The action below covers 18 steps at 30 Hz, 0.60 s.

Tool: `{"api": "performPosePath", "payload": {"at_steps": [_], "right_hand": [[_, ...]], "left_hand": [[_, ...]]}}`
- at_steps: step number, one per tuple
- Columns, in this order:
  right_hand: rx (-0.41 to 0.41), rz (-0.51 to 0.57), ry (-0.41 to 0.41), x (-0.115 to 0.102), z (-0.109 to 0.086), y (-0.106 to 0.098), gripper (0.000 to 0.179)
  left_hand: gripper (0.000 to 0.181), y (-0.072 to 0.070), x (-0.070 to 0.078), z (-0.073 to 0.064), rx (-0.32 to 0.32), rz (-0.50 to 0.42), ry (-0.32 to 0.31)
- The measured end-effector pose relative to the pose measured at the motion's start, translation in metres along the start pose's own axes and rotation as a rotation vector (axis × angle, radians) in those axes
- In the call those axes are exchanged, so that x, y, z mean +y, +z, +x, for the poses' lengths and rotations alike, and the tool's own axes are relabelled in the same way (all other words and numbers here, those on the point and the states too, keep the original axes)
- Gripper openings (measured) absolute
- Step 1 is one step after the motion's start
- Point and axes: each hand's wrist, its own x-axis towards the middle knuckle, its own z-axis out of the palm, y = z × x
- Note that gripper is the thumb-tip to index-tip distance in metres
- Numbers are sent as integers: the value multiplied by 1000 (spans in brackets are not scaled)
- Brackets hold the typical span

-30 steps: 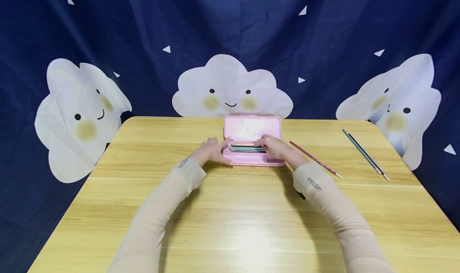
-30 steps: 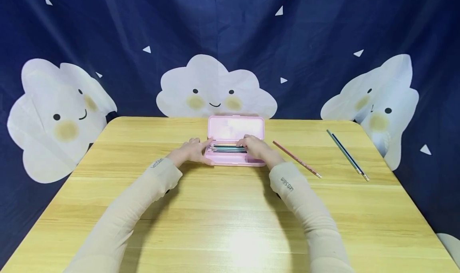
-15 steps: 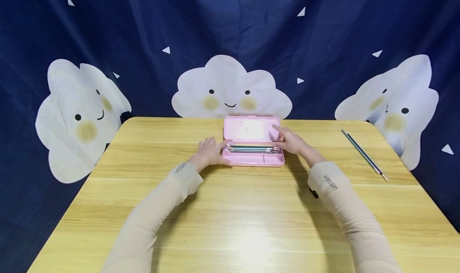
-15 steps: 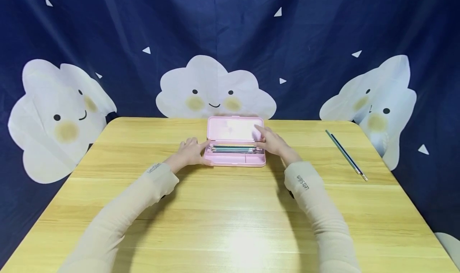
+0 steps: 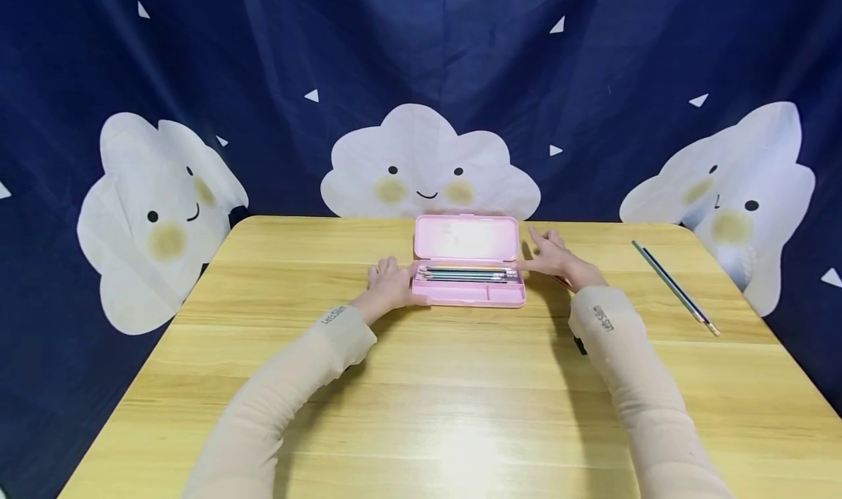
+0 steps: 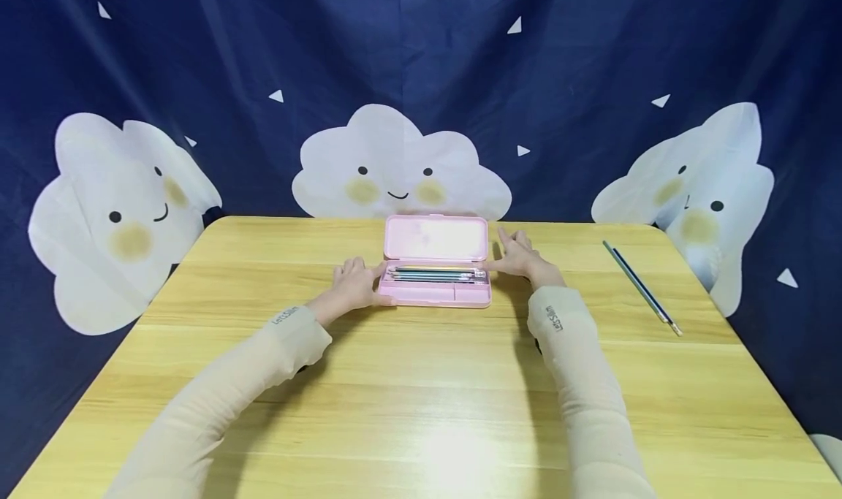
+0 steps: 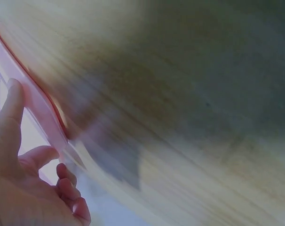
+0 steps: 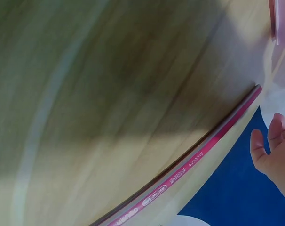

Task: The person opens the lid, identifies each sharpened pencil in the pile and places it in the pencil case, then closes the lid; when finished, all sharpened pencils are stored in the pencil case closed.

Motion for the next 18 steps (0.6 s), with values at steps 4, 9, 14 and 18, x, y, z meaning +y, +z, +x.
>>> {"api": "performPosePath", "payload": {"at_steps": [4, 9, 14, 18], "right_hand": [[10, -45, -43, -2, 2, 3, 95], [32, -42, -128, -7, 6, 10, 92], [20, -43, -108, -11, 8, 14, 92], [19, -53, -73, -10, 8, 14, 90]], "left_hand": [[93, 0, 0, 0, -6, -3, 0], [93, -1, -1, 0, -15, -5, -3], [93, -1, -2, 0, -25, -8, -7], [94, -1, 0, 1, -31, -17, -7]]}}
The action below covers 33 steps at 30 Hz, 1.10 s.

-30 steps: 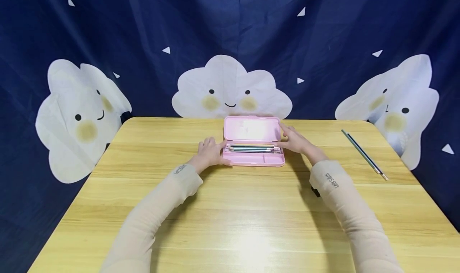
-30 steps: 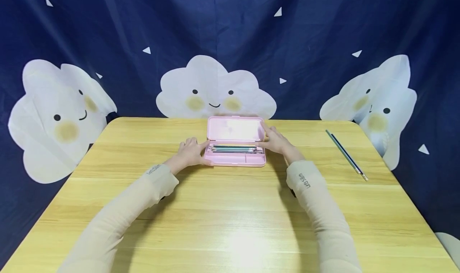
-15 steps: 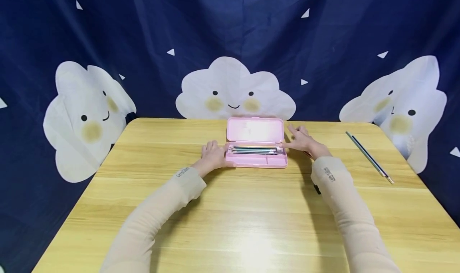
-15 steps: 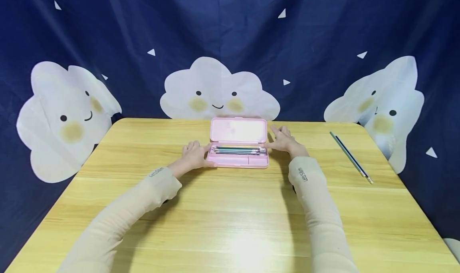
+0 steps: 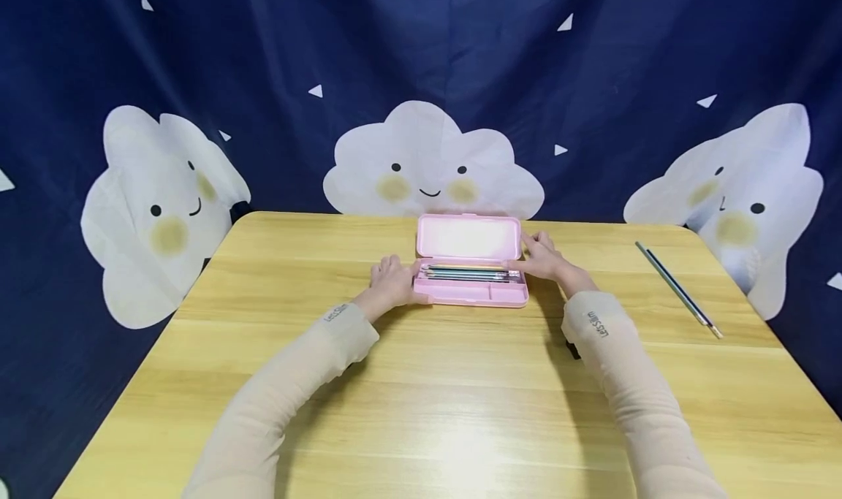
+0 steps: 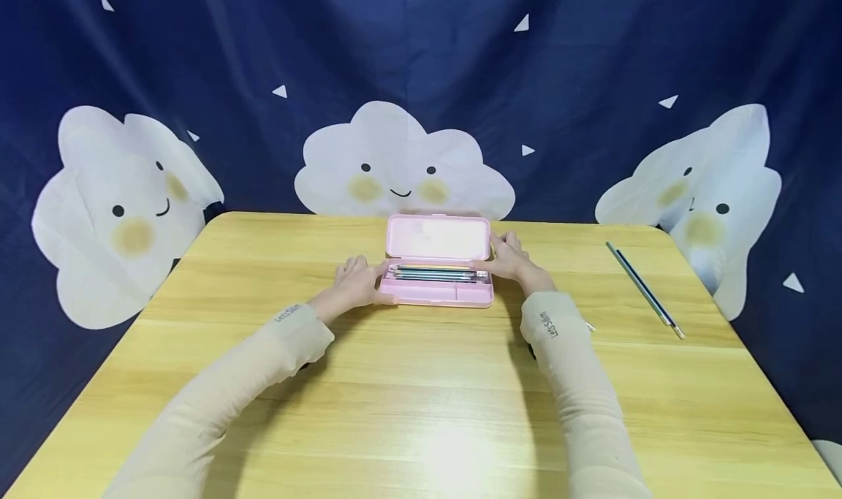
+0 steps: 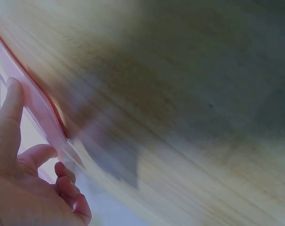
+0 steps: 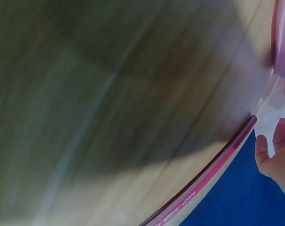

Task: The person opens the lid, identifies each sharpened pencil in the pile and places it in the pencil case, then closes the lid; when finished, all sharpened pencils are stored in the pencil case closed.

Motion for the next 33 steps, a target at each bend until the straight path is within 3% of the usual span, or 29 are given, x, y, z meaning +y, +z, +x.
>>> {"api": "performPosePath", "payload": {"at_steps": [6, 10, 23, 29, 33], "right_hand": [[28, 43, 18, 2, -2, -2, 84], [52, 149, 15, 2, -4, -3, 83], [273, 318, -115, 1, -29, -9, 48], [335, 302, -163, -2, -37, -9, 39], [291, 260, -193, -3, -44, -8, 35]], "left_hand": [[93, -3, 6, 1, 5, 5, -1], [94, -2, 7, 0, -2, -11, 1], [95, 2, 2, -1, 29, -24, 13], [87, 6, -1, 1, 73, 6, -2], [82, 8, -2, 2, 118, 3, -3]]}}
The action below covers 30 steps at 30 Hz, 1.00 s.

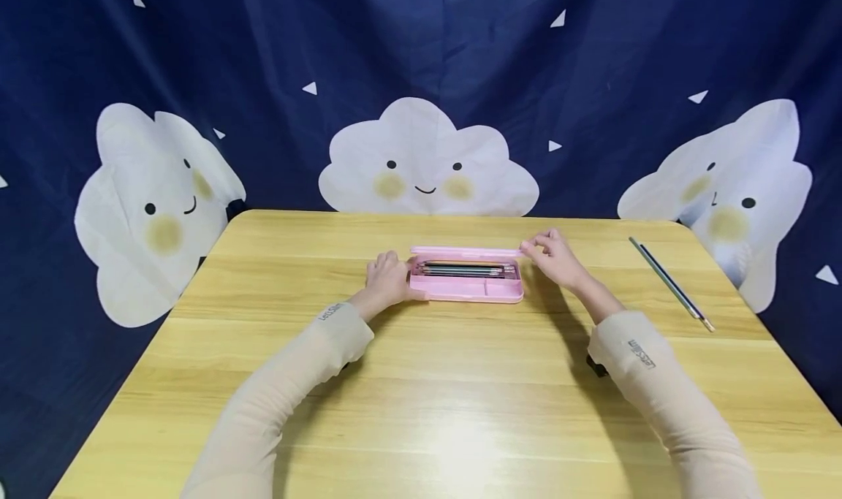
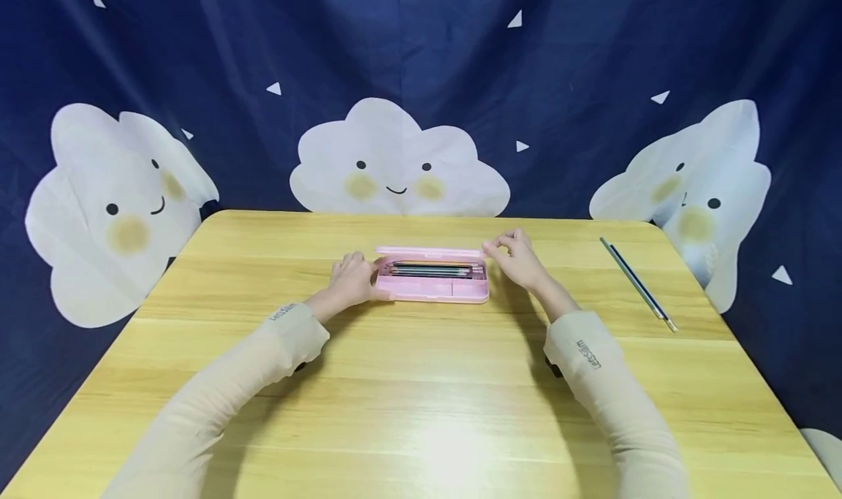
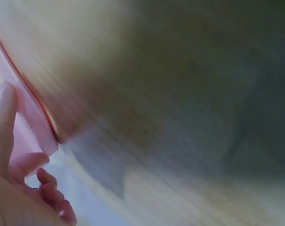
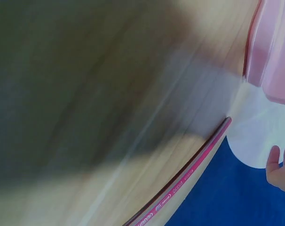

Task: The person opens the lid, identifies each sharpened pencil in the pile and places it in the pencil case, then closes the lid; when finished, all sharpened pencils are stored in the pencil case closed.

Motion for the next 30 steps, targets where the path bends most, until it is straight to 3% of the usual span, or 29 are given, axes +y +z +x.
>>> {"api": "performPosePath", "payload": {"at_steps": [3, 8, 13, 17, 23, 30], "right_hand": [[-96, -35, 23, -1, -6, 0, 34], [-251, -101, 54, 0, -12, 2, 46], [-341, -171, 68, 2, -14, 6, 64], [-406, -233, 69, 2, -14, 7, 72], [-485, -273, 111, 0, -16, 5, 77], [-535, -363, 143, -4, -24, 3, 80]], "left_hand": [[91, -1, -2, -1, 0, -10, 21], [105, -6, -10, -4, -68, -108, 81], [85, -10, -21, -2, -126, -199, 131], [73, -9, -25, 1, -119, -201, 152], [76, -11, -25, 2, -106, -190, 176], [77, -8, -19, -2, -195, -159, 144]]}}
